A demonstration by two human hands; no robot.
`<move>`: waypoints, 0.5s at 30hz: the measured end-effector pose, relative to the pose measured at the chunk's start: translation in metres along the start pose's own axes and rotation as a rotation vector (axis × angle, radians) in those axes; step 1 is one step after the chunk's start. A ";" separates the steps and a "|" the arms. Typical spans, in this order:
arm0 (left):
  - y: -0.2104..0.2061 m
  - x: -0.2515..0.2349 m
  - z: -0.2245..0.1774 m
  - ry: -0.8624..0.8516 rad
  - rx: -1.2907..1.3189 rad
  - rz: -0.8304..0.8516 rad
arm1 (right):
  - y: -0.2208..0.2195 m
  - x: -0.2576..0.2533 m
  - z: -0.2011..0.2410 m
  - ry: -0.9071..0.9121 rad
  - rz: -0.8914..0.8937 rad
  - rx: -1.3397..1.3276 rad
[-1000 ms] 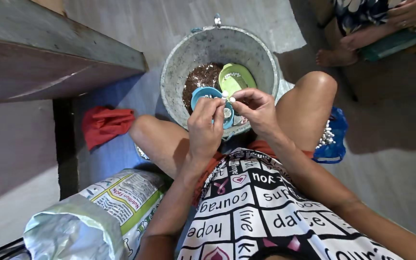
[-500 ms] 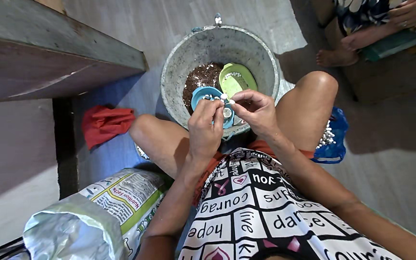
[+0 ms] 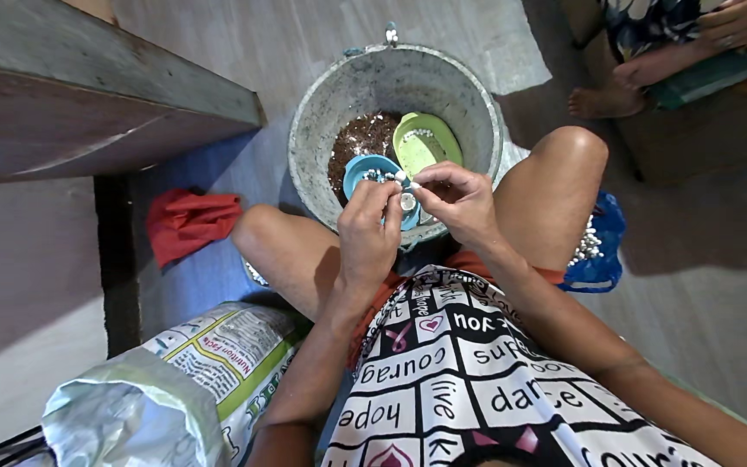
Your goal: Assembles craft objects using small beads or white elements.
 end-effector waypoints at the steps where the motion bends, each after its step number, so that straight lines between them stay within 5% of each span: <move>1: 0.000 0.000 0.000 0.000 -0.004 0.004 | 0.000 0.000 -0.001 0.006 -0.002 0.002; 15: -0.004 -0.003 0.003 0.034 -0.024 0.001 | 0.000 -0.004 0.006 -0.020 0.041 0.097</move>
Point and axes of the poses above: each hand's wrist, its own x-axis away from the middle knuckle, its own y-axis out of the back of the hand, z = x × y, the point moved 4 cm from there along -x, towards the middle knuckle, and after that the axes turned 5 degrees about x, right-handed, at the moved point
